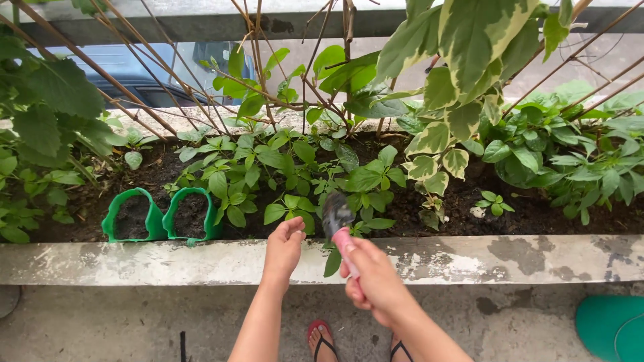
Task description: Prune and tend plants in a balcony planter box using scissors and a hand trowel.
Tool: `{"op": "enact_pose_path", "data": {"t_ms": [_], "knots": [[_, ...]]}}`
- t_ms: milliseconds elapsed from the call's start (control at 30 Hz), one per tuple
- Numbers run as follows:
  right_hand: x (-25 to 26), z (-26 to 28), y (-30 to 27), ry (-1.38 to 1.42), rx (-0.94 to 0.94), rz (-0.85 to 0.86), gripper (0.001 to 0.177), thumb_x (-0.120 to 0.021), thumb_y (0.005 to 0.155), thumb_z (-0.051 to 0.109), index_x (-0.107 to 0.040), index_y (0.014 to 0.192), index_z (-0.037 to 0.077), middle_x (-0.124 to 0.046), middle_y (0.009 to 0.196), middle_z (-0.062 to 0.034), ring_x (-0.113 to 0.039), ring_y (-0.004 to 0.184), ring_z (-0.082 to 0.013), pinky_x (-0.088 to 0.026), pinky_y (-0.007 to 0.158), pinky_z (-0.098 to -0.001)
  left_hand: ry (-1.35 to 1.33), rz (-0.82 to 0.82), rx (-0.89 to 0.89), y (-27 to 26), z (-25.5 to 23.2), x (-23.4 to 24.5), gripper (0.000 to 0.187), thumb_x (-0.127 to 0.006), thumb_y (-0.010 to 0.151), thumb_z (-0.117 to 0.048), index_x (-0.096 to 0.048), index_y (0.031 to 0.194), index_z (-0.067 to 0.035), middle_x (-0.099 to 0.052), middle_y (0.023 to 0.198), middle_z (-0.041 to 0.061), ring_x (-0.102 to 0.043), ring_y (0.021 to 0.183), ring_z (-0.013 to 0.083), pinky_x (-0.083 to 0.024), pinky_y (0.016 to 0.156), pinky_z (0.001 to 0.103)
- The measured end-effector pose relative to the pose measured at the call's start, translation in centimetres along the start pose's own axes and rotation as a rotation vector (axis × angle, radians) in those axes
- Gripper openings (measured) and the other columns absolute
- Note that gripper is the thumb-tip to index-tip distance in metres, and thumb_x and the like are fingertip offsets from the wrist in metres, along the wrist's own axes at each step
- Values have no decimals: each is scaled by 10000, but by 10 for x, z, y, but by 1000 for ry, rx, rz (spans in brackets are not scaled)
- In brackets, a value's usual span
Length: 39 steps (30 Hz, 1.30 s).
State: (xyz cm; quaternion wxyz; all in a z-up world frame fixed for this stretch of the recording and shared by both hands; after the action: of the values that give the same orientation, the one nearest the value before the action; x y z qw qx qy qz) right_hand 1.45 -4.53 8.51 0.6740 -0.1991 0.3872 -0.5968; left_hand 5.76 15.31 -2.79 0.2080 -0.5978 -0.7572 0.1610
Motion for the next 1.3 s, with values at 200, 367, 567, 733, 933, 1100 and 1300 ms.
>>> {"op": "enact_pose_path", "data": {"t_ms": [200, 367, 567, 733, 933, 1100, 1300], "knots": [[-23, -60, 68, -18, -40, -81, 448, -483, 1019, 396, -542, 1310, 61, -553, 860, -62, -434, 434, -104, -261, 350, -265, 67, 58, 17, 10, 3, 5, 425, -553, 937, -73, -623, 1355, -37, -712, 1319, 96, -690, 1140, 184, -512, 987, 315], [-24, -88, 105, -119, -40, -205, 499, -518, 1014, 474, -561, 1269, 47, -606, 933, -55, -494, 478, -120, -337, 387, -281, 104, 88, 13, 18, 11, 10, 421, -550, 939, -73, -631, 1351, -39, -718, 1315, 98, -682, 1156, 171, -509, 995, 306], [-14, -133, 187, -288, 250, -355, 530, -569, 1020, 448, -571, 1351, 34, -661, 896, -43, -566, 572, -75, -444, 480, -264, 143, 120, 3, 27, 21, 16, 414, -543, 937, -66, -639, 1339, -41, -725, 1295, 99, -684, 1169, 180, -509, 998, 305], [-28, -105, 174, -350, 241, -419, 620, -609, 964, 389, -493, 1517, 135, -640, 845, 13, -551, 573, -85, -441, 498, -302, 188, 138, -43, 31, 35, 13, 405, -534, 940, -66, -642, 1329, -33, -734, 1278, 115, -697, 1181, 186, -517, 1004, 303], [-9, -113, 178, -346, 66, -432, 582, -603, 982, 455, -543, 1508, 213, -665, 707, 8, -450, 468, -90, -374, 418, -301, 271, 154, 54, 20, 33, 7, 393, -528, 952, -94, -645, 1325, -50, -737, 1270, 101, -696, 1174, 191, -515, 1003, 311], [11, -105, 164, -219, -96, -402, 448, -640, 958, 437, -641, 1356, 232, -529, 679, 4, -358, 447, -104, -260, 395, -306, 256, 184, 31, 22, 33, -2, 391, -518, 966, -87, -634, 1336, -39, -726, 1295, 103, -683, 1205, 188, -507, 1018, 306], [35, -117, 167, -104, -140, -357, 332, -692, 962, 412, -669, 1120, 121, -506, 723, 5, -341, 451, -90, -209, 392, -294, 222, 213, 46, 23, 34, -8, 396, -515, 970, -79, -617, 1350, -29, -711, 1314, 110, -669, 1226, 194, -498, 1029, 309]]}}
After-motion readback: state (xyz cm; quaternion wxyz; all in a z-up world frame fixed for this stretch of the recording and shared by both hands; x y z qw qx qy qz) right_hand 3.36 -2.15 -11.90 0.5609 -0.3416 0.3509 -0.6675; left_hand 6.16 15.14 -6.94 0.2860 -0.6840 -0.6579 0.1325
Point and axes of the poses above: each hand's wrist, its own y-axis towards the middle knuckle, its own x-axis out of the back of the hand, z = x × y, the point moved 7 cm from there along y, towards the middle knuckle
